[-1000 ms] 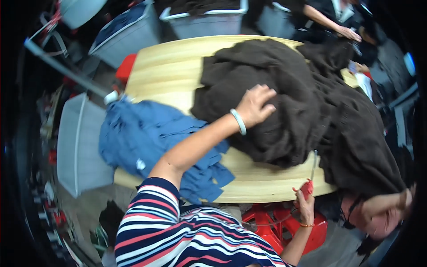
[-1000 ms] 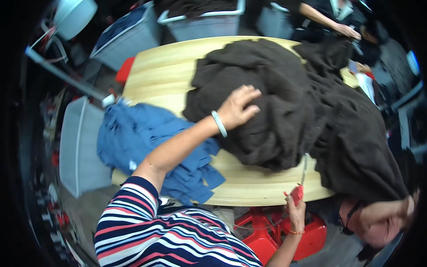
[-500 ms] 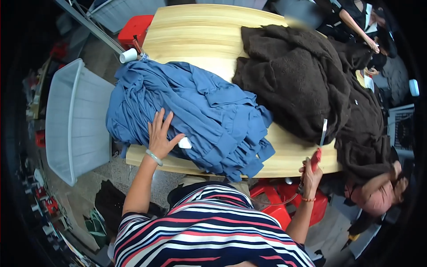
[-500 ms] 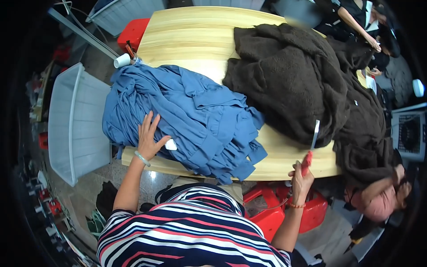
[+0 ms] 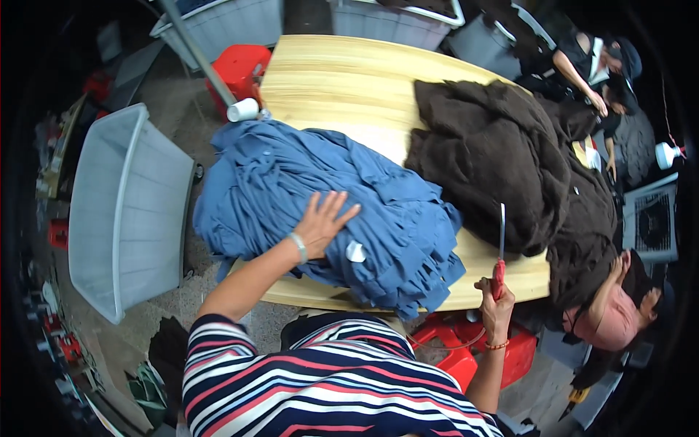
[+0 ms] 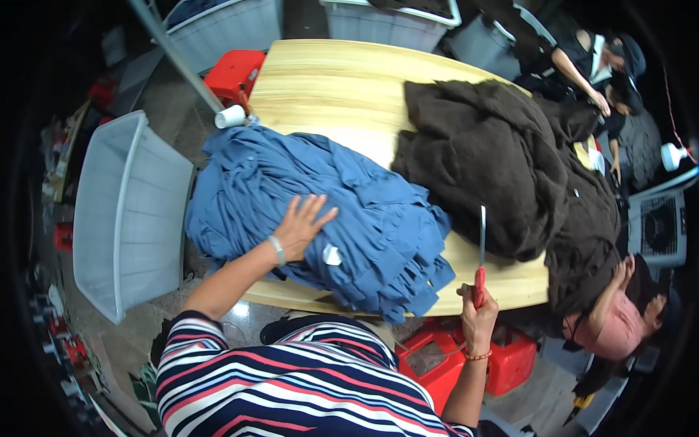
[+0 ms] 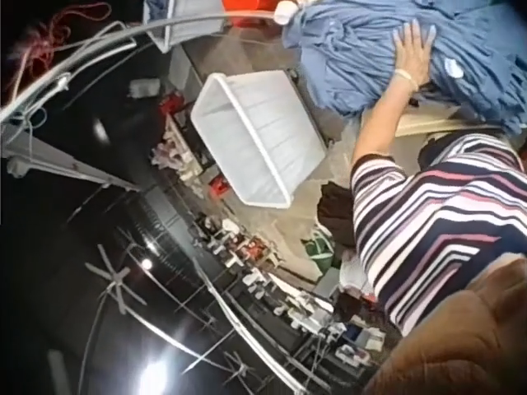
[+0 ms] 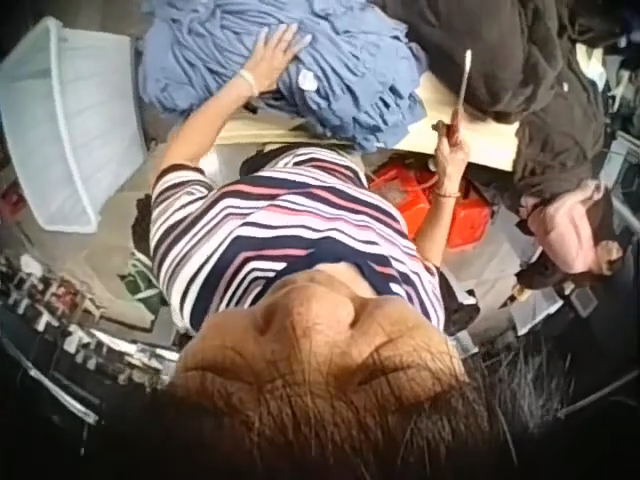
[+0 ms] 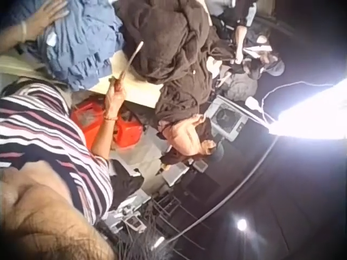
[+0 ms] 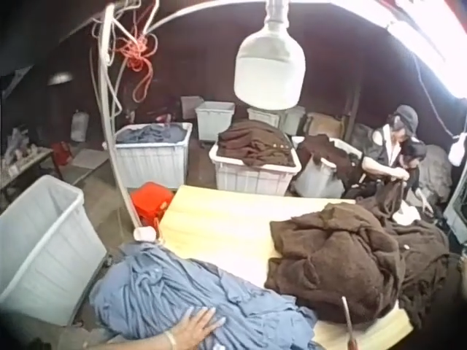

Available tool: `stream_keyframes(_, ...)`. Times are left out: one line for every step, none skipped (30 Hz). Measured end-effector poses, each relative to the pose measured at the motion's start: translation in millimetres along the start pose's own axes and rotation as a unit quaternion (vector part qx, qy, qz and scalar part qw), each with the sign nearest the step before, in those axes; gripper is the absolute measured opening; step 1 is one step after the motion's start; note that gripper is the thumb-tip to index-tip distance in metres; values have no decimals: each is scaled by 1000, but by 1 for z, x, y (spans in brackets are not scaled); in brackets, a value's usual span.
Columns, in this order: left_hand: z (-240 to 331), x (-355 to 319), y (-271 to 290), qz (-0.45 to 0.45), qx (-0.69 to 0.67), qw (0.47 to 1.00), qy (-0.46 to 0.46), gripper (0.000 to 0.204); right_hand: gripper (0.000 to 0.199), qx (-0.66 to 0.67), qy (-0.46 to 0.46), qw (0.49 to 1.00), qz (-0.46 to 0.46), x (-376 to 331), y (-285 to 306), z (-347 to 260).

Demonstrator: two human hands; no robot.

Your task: Cutting blue fabric with scissors on a work table in a factory setting.

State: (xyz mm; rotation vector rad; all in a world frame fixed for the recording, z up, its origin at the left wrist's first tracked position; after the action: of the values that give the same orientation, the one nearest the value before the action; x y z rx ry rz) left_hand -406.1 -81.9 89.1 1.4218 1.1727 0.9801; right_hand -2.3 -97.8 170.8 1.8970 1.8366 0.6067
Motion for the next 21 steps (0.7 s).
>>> stream_keyframes(10,8,-7,10,25,1000,3,108,16,12,30,999,-4,8,-14,0)
stream_keyframes(16,12,-9,6,9,1000,3,112,16,-27,73,997,-24,17,-27,-13)
stream_keyframes(20,15,-7,3,-7,1000,4,116,15,-66,117,990,-43,27,-41,-28)
stream_keyframes(24,15,-5,7,-17,1000,10,115,18,-96,119,985,-73,38,-54,-34)
stream_keyframes(30,14,-8,19,-17,999,20,116,20,-75,164,981,-66,47,-71,-39)
stream_keyframes(35,14,-8,32,-30,999,29,116,22,-81,166,980,-81,56,-85,-53)
stream_keyframes(39,12,-9,45,-45,997,38,116,24,-88,165,978,-96,62,-102,-68)
stream_keyframes(40,12,-6,32,-59,997,39,115,25,-89,173,975,-109,69,-119,-80)
stream_keyframes(43,12,-2,20,-75,996,41,115,27,-92,181,971,-124,73,-133,-89)
stream_keyframes(46,12,-2,16,-100,994,43,115,28,-106,170,969,-143,77,-147,-96)
stream_keyframes(46,11,4,14,-113,992,45,107,28,-120,179,963,-160,80,-159,-99)
stream_keyframes(47,11,3,32,-132,989,52,98,28,-129,191,961,-150,82,-170,-99)
stream_keyframes(48,10,2,50,-150,986,59,90,28,-138,203,959,-139,82,-180,-100)
stream_keyframes(50,11,3,65,-157,983,67,76,28,-144,200,958,-146,83,-186,-99)
stream_keyframes(52,10,2,74,-176,979,72,71,28,-171,182,959,-136,84,-187,-96)
stream_keyframes(53,10,2,79,-186,977,73,71,28,-197,164,958,-126,85,-187,-94)
stream_keyframes(53,8,3,84,-193,975,73,70,28,-200,163,957,-132,86,-188,-94)
stream_keyframes(51,7,7,73,-207,973,73,66,28,-215,145,958,-124,87,-187,-93)
stream_keyframes(50,5,5,76,-200,975,66,73,27,-229,128,958,-116,88,-187,-92)
stream_keyframes(41,5,18,25,-234,972,23,77,23,-231,127,958,-110,89,-184,-87)
stream_keyframes(28,5,33,-25,-266,963,-20,81,23,-233,124,958,-109,90,-182,-83)
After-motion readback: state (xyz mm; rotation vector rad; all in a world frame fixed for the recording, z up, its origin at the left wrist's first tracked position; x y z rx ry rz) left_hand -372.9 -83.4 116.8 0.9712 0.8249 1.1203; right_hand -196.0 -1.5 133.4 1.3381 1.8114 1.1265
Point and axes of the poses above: each hand's wrist, its own x-axis towards the middle knuckle, its own y-axis out of the back of the hand, z = x × y, the point moved 3 cm from there along x, towards the middle knuckle, and after that the axes turned 12 degrees about y, right-handed, at the moved point
